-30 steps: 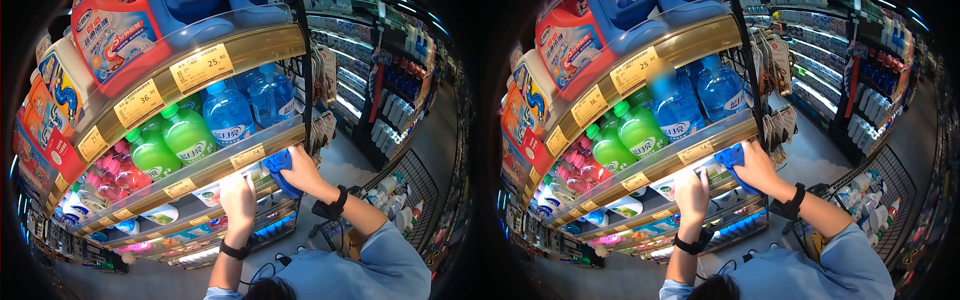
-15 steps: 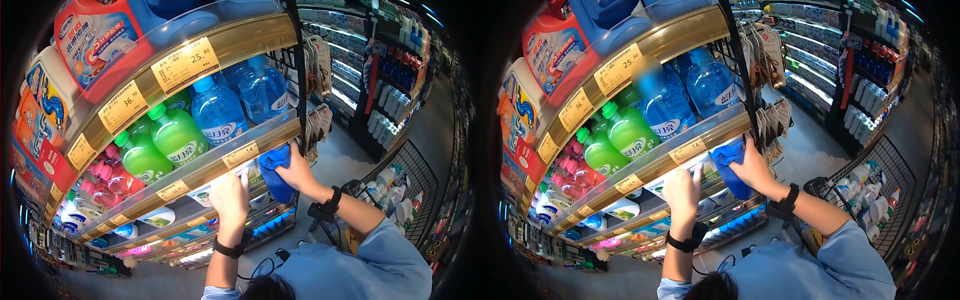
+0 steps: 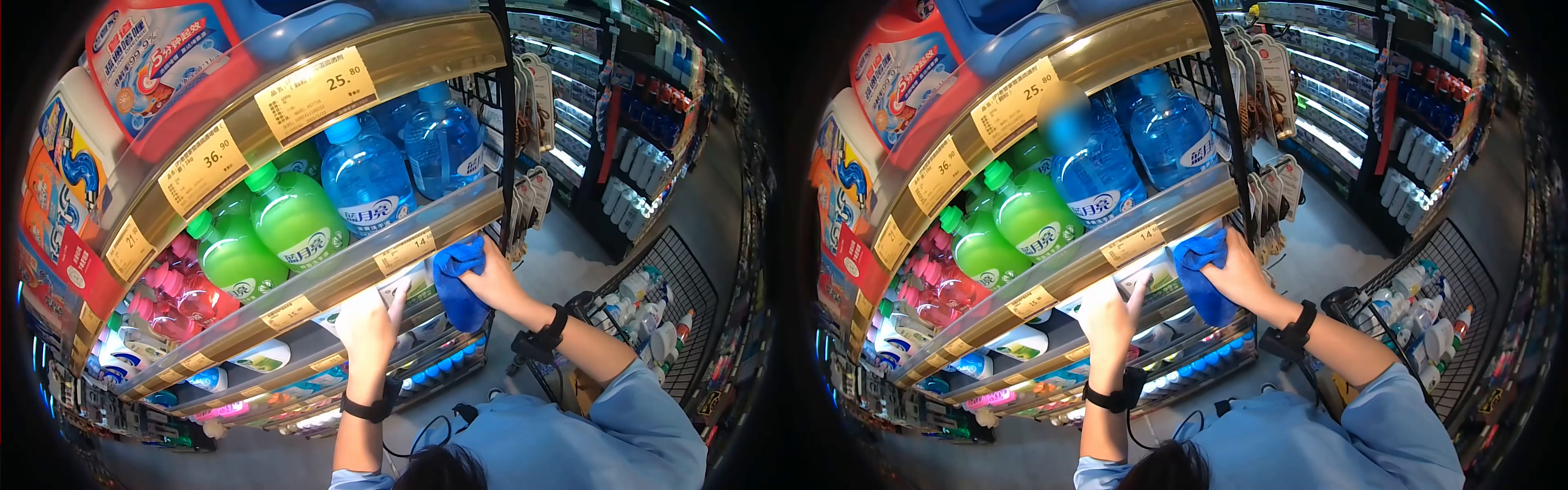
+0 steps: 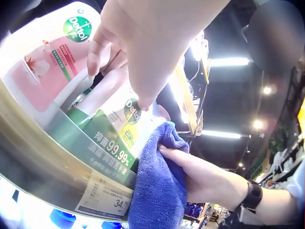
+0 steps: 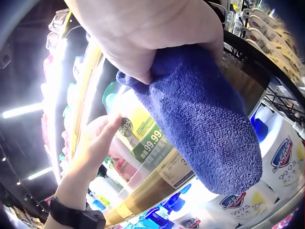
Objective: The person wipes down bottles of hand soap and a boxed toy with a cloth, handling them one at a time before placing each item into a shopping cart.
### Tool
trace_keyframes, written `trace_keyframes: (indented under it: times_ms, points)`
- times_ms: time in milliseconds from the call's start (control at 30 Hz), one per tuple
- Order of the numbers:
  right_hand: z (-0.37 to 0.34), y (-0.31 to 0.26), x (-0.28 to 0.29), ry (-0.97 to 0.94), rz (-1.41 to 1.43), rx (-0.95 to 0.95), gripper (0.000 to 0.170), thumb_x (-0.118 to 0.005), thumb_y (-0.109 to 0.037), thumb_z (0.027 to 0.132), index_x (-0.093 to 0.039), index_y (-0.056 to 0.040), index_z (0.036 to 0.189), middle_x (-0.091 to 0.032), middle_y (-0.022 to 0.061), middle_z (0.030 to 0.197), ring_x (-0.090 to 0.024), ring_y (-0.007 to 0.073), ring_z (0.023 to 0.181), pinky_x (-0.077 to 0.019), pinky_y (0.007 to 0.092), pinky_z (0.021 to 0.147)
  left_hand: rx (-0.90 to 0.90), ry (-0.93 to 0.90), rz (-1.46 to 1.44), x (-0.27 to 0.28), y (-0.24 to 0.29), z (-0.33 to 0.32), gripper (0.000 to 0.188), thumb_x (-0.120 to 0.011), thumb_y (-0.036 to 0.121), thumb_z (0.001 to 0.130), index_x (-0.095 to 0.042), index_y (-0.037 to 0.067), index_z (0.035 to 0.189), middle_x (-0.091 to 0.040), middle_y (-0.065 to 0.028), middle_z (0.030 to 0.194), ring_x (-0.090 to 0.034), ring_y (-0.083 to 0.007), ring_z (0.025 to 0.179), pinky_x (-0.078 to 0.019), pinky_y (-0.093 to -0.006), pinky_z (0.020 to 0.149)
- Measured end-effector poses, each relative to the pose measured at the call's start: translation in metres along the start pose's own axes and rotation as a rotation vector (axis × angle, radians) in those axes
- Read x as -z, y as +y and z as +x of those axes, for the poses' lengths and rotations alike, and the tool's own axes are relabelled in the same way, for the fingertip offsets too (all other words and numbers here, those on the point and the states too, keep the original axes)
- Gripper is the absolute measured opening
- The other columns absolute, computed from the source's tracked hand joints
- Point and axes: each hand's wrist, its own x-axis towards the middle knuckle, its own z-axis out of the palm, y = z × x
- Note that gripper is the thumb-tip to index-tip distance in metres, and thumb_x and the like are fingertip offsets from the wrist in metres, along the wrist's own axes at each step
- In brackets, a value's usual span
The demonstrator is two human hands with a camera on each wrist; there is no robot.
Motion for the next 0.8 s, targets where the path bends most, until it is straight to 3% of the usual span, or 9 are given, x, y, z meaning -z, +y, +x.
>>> trace_keyframes:
  times_ms: [233, 300, 333, 400, 433, 500, 567, 667, 800]
  points:
    - [-0.002, -0.001, -0.002, 0.032, 0.066, -0.032, 0.057, -0.068, -0.033, 0.073, -0.042, -0.0003, 0.112, -0.056, 0.0242, 0.107, -0.054, 0.0392, 0.101, -0.0434, 0.0415, 0.086, -0.045, -0.072, -0.009, 0.002, -0.008, -0.001, 0.046, -0.067, 0.047, 0.073, -0.062, 0.001, 0.076, -0.060, -0.0146, 0.066, -0.058, -0.0306, 0.057, -0.0479, -0.0361, 0.053]
    - [0.000, -0.004, 0.001, 0.001, 0.060, -0.088, 0.059, -0.068, -0.034, 0.073, -0.042, -0.0006, 0.113, -0.056, 0.0240, 0.106, -0.055, 0.0390, 0.100, -0.0436, 0.0414, 0.085, 0.048, -0.285, -0.065, 0.005, -0.005, -0.004, 0.043, -0.069, 0.040, 0.074, -0.060, -0.001, 0.085, -0.060, -0.0179, 0.076, -0.059, -0.0312, 0.067, -0.0482, -0.0356, 0.058]
    - [0.000, -0.004, 0.002, -0.029, 0.054, -0.145, 0.060, -0.069, -0.036, 0.073, -0.041, -0.0009, 0.114, -0.057, 0.0239, 0.105, -0.055, 0.0388, 0.100, -0.0439, 0.0414, 0.085, 0.050, -0.287, -0.067, 0.008, -0.001, -0.008, 0.043, -0.069, 0.040, 0.074, -0.060, -0.001, 0.085, -0.060, -0.0179, 0.076, -0.059, -0.0312, 0.067, -0.0482, -0.0356, 0.058]
    - [0.001, -0.004, 0.001, -0.001, 0.032, -0.122, 0.060, -0.069, -0.037, 0.073, -0.042, -0.0013, 0.114, -0.057, 0.0235, 0.106, -0.055, 0.0385, 0.100, -0.0438, 0.0412, 0.085, 0.123, -0.265, -0.289, 0.014, 0.010, -0.014, 0.043, -0.070, 0.027, 0.075, -0.056, -0.004, 0.102, -0.059, -0.0203, 0.091, -0.057, -0.0358, 0.084, -0.0468, -0.0385, 0.071]
    - [-0.001, -0.004, 0.000, 0.025, 0.017, -0.106, 0.060, -0.069, -0.038, 0.073, -0.043, -0.0018, 0.113, -0.057, 0.0231, 0.106, -0.055, 0.0381, 0.101, -0.0438, 0.0410, 0.085, 0.125, -0.267, -0.291, 0.017, 0.017, -0.019, 0.043, -0.070, 0.027, 0.075, -0.056, -0.004, 0.102, -0.059, -0.0203, 0.091, -0.057, -0.0358, 0.084, -0.0468, -0.0385, 0.071]
    - [0.000, 0.005, -0.004, 0.027, 0.035, -0.068, 0.059, -0.069, -0.038, 0.073, -0.043, -0.0021, 0.113, -0.057, 0.0227, 0.106, -0.055, 0.0379, 0.101, -0.0438, 0.0408, 0.085, 0.132, 0.042, -0.191, 0.023, 0.029, -0.027, 0.047, -0.068, 0.018, 0.077, -0.049, -0.005, 0.113, -0.055, -0.0222, 0.105, -0.055, -0.0347, 0.095, -0.0469, -0.0376, 0.075]
    - [0.001, 0.008, -0.005, 0.024, 0.053, -0.028, 0.058, -0.069, -0.037, 0.074, -0.044, -0.0024, 0.112, -0.057, 0.0222, 0.107, -0.055, 0.0377, 0.101, -0.0438, 0.0406, 0.085, 0.209, 0.010, -0.314, 0.025, 0.028, -0.036, 0.049, -0.065, 0.015, 0.078, -0.047, -0.005, 0.118, -0.055, -0.0211, 0.105, -0.055, -0.0353, 0.095, -0.0459, -0.0392, 0.079]
    - [-0.001, 0.006, -0.004, -0.010, 0.110, -0.059, 0.056, -0.069, -0.037, 0.073, -0.046, -0.0024, 0.111, -0.057, 0.0219, 0.107, -0.055, 0.0372, 0.102, -0.0436, 0.0404, 0.085, 0.427, -0.220, -0.554, 0.025, 0.025, -0.049, 0.050, -0.063, 0.015, 0.081, -0.044, -0.006, 0.123, -0.056, -0.0229, 0.107, -0.056, -0.0324, 0.099, -0.0439, -0.0379, 0.084]
    - [-0.001, 0.009, -0.008, 0.023, 0.111, -0.069, 0.059, -0.069, -0.037, 0.073, -0.044, -0.0020, 0.114, -0.057, 0.0222, 0.108, -0.055, 0.0378, 0.102, -0.0434, 0.0408, 0.086, 0.429, -0.279, -0.492, 0.018, 0.025, -0.053, 0.051, -0.060, 0.021, 0.084, -0.044, -0.006, 0.123, -0.057, -0.0238, 0.105, -0.056, -0.0331, 0.099, -0.0443, -0.0393, 0.083]
